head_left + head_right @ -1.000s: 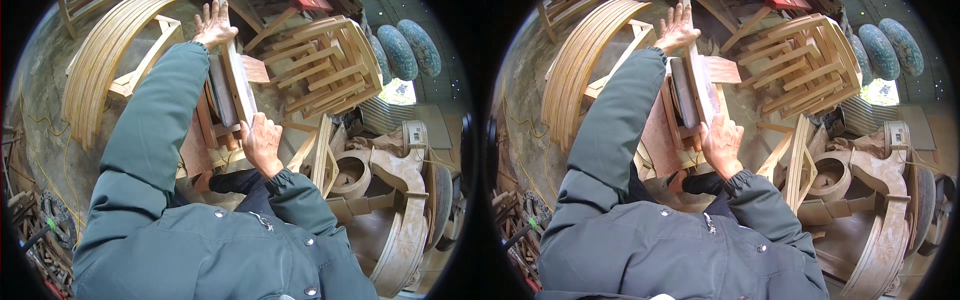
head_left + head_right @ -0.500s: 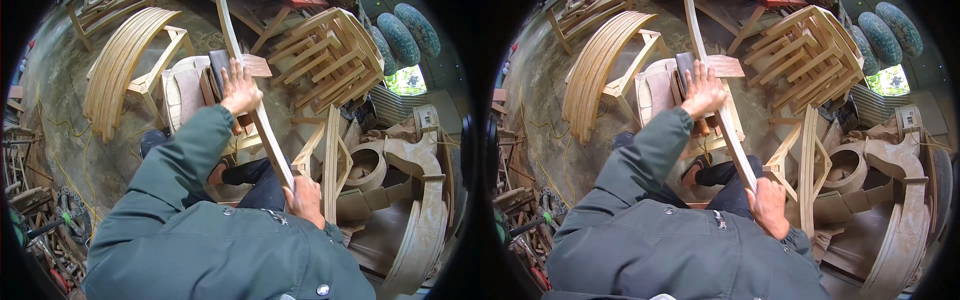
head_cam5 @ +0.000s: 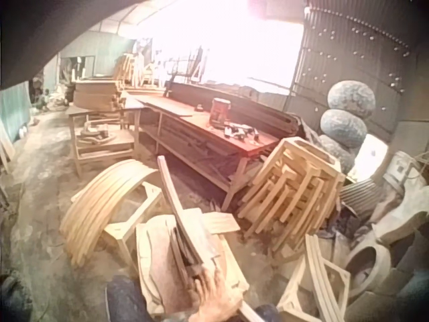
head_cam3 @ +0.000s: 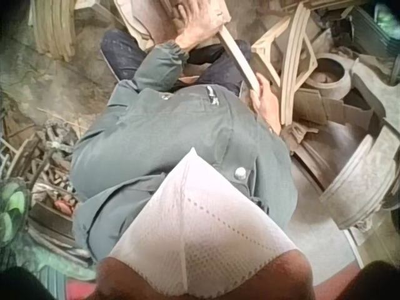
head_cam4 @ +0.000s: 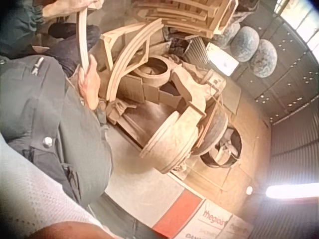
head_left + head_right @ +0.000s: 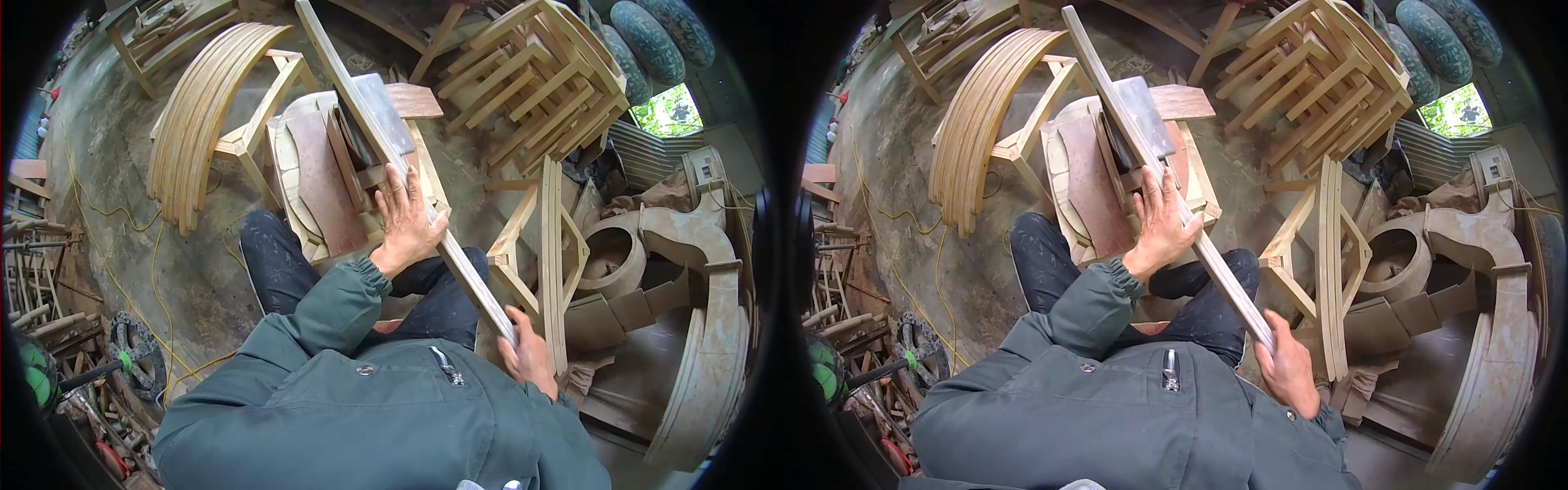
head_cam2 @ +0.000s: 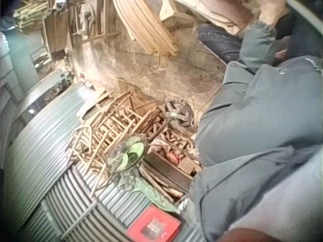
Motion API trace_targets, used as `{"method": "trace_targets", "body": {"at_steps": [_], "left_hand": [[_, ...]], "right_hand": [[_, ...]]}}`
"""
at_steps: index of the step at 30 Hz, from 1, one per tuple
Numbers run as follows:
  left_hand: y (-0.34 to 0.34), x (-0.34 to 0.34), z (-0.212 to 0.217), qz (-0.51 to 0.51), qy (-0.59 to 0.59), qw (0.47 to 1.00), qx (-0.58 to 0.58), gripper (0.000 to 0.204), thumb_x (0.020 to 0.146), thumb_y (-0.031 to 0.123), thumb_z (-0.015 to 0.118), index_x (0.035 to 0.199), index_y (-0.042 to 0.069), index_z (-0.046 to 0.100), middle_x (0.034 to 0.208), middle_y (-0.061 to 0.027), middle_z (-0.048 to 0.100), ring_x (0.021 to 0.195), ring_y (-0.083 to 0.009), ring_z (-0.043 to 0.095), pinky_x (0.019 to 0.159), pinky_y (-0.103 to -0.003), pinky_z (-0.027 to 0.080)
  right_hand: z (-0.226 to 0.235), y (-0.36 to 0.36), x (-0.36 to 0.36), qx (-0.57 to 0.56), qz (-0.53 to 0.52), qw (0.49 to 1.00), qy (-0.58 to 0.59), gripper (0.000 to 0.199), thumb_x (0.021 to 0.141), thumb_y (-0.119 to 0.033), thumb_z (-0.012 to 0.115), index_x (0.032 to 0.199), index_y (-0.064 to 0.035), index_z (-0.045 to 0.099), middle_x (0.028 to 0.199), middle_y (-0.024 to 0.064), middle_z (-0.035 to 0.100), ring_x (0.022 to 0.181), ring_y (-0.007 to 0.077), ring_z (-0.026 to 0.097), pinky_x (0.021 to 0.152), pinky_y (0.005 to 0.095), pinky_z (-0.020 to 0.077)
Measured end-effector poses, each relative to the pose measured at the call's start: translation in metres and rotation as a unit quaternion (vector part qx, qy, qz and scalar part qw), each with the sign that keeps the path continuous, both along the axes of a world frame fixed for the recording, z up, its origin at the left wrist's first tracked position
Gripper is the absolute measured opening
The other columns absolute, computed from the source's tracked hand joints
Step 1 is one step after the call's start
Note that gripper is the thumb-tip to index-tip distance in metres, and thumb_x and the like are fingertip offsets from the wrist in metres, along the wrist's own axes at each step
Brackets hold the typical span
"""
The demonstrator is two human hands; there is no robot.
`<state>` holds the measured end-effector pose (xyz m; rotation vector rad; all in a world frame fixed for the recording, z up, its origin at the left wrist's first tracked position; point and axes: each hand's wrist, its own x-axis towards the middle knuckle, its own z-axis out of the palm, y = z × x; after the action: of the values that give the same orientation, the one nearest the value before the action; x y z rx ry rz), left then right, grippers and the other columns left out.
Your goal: Sanding curved wooden chair components using a stationary belt sanding machine.
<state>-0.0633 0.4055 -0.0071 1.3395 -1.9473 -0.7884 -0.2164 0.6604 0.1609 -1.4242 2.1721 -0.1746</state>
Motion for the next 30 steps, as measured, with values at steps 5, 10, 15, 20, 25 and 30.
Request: {"method": "trace_targets", "body": {"at_steps": [5,10,15,20,25,30], "left_hand": [[-0.043,0.003,0.010,-0.024,-0.010,1.000,0.000,0.109,0.091,0.049,0.070,0.165,-0.009,0.015,0.168,-0.0427,0.000,0.160,-0.0532,-0.002,0.124,-0.072,0.003],[-0.079,0.016,0.013,-0.043,-0.129,0.990,-0.021,0.100,0.096,0.054,0.064,0.163,-0.008,0.024,0.171,-0.0375,0.007,0.162,-0.0484,-0.001,0.124,-0.072,0.004],[-0.061,0.013,0.016,-0.097,-0.146,0.984,-0.042,0.100,0.095,0.057,0.063,0.164,-0.005,0.026,0.171,-0.0379,0.007,0.162,-0.0491,-0.004,0.123,-0.073,0.001],[-0.030,0.001,0.013,-0.106,-0.152,0.982,-0.041,0.092,0.096,0.057,0.064,0.163,0.002,0.032,0.172,-0.0326,0.011,0.161,-0.0497,-0.004,0.123,-0.074,0.001],[-0.021,-0.008,-0.006,-0.092,-0.160,0.975,-0.122,0.089,0.096,0.053,0.068,0.162,0.003,0.035,0.172,-0.0330,0.010,0.161,-0.0497,-0.003,0.121,-0.075,0.005],[0.002,-0.021,-0.009,-0.131,-0.136,0.970,-0.153,0.088,0.095,0.051,0.070,0.161,0.004,0.037,0.173,-0.0309,0.010,0.163,-0.0460,-0.001,0.123,-0.073,0.007]], "right_hand": [[-0.047,-0.091,0.024,-0.105,0.059,0.992,0.046,0.053,0.096,-0.017,0.061,0.147,-0.0101,0.047,0.110,0.0268,0.071,0.096,0.0485,0.069,0.081,0.0561,0.0550],[-0.087,-0.149,0.048,-0.185,0.082,0.979,0.034,0.054,0.096,-0.017,0.061,0.148,-0.0104,0.046,0.103,0.0263,0.068,0.090,0.0492,0.068,0.079,0.0579,0.0543],[-0.089,-0.118,0.046,-0.201,0.055,0.977,0.033,0.060,0.096,-0.017,0.064,0.153,-0.0131,0.045,0.098,0.0241,0.067,0.087,0.0467,0.069,0.077,0.0558,0.0554],[-0.079,0.001,0.008,-0.157,0.034,0.985,0.055,0.066,0.092,-0.013,0.069,0.155,-0.0189,0.049,0.098,0.0162,0.062,0.088,0.0380,0.067,0.077,0.0489,0.0554],[-0.040,0.118,-0.018,-0.057,-0.069,0.996,0.023,0.071,0.079,-0.001,0.063,0.148,-0.0149,0.054,0.105,0.0196,0.063,0.099,0.0423,0.067,0.084,0.0476,0.0547],[-0.027,0.132,-0.037,0.043,-0.087,0.983,-0.159,0.082,0.077,-0.004,0.065,0.156,-0.0113,0.045,0.122,0.0276,0.068,0.108,0.0464,0.068,0.092,0.0452,0.0545]]}}
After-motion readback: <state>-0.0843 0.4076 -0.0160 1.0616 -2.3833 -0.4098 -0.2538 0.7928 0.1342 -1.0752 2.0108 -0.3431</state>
